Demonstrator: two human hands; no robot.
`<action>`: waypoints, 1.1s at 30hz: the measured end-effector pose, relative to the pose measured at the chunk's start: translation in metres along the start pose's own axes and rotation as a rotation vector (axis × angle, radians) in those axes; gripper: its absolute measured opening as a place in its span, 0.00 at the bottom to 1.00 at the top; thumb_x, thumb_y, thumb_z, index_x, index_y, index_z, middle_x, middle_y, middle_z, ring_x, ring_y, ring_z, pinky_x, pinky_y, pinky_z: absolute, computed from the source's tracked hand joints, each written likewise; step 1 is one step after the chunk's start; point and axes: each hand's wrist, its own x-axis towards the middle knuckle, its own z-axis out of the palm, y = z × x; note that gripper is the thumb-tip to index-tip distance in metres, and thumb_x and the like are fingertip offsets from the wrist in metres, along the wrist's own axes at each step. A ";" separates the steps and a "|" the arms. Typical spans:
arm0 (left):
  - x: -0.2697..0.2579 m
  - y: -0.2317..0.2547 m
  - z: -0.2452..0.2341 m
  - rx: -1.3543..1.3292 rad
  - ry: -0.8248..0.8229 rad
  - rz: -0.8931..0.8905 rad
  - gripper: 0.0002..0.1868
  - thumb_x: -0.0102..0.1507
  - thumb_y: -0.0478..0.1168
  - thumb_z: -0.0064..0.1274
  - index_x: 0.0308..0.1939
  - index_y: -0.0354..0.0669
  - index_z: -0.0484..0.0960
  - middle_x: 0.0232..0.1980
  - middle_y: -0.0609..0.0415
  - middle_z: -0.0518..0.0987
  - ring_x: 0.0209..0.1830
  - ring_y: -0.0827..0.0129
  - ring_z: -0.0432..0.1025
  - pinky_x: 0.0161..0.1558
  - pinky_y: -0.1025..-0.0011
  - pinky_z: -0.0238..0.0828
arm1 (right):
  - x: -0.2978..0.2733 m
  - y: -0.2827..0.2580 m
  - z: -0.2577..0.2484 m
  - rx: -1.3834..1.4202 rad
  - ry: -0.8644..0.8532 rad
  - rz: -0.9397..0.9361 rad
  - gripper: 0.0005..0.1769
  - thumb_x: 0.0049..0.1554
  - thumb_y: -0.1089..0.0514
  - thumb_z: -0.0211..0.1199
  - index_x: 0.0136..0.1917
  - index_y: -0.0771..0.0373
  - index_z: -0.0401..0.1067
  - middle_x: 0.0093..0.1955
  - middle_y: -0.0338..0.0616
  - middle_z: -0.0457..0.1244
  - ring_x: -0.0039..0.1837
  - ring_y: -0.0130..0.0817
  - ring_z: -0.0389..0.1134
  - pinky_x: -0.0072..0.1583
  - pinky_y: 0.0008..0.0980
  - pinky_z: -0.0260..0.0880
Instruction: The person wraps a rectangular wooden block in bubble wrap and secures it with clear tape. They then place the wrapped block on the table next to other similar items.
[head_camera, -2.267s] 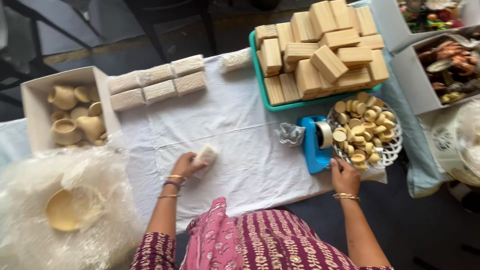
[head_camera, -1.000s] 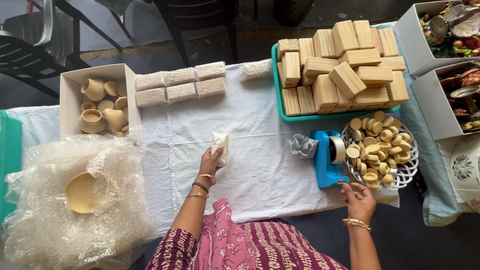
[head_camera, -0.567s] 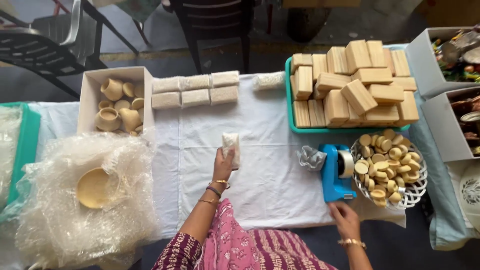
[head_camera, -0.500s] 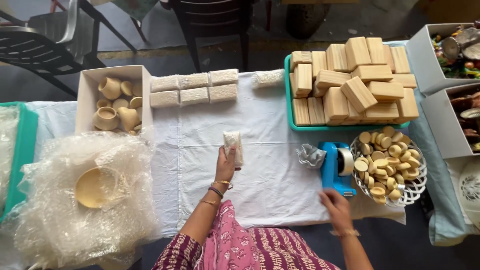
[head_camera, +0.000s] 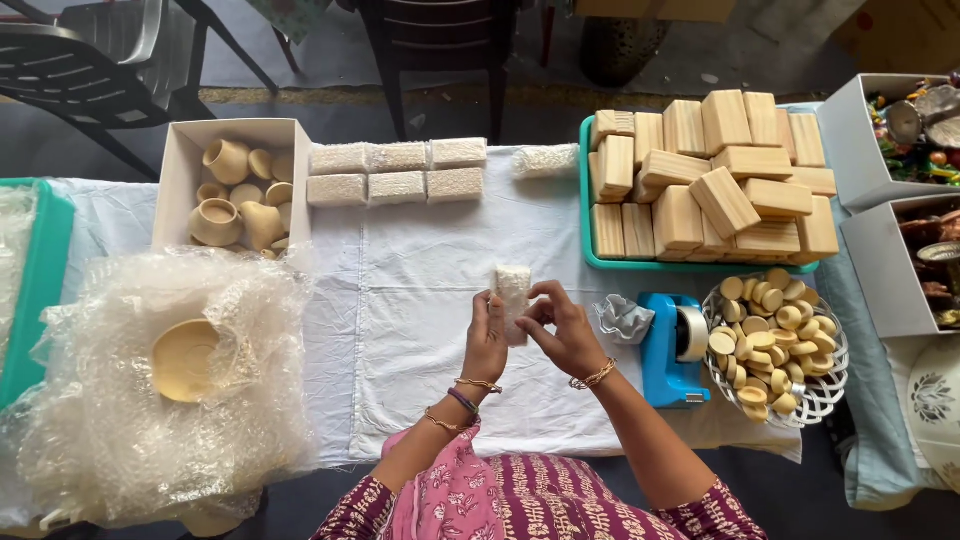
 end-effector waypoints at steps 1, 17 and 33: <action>0.000 -0.002 -0.001 -0.003 0.005 0.001 0.31 0.72 0.64 0.32 0.62 0.40 0.66 0.48 0.45 0.81 0.44 0.68 0.74 0.45 0.69 0.73 | 0.002 0.001 0.000 -0.002 -0.005 -0.002 0.19 0.57 0.60 0.68 0.58 0.63 0.62 0.38 0.43 0.70 0.41 0.26 0.73 0.45 0.27 0.73; -0.002 0.023 0.005 -0.280 -0.220 0.000 0.28 0.71 0.59 0.42 0.59 0.36 0.70 0.49 0.50 0.81 0.46 0.73 0.77 0.46 0.72 0.77 | 0.015 0.050 -0.019 0.180 0.052 0.327 0.29 0.41 0.51 0.83 0.48 0.62 0.70 0.34 0.38 0.64 0.37 0.24 0.63 0.40 0.26 0.61; 0.065 -0.117 -0.083 1.375 -0.020 0.791 0.29 0.57 0.39 0.67 0.60 0.54 0.72 0.69 0.63 0.73 0.61 0.65 0.66 0.60 0.66 0.64 | -0.018 0.171 0.026 0.136 0.300 0.376 0.10 0.58 0.56 0.70 0.49 0.64 0.78 0.42 0.39 0.71 0.44 0.25 0.70 0.47 0.26 0.71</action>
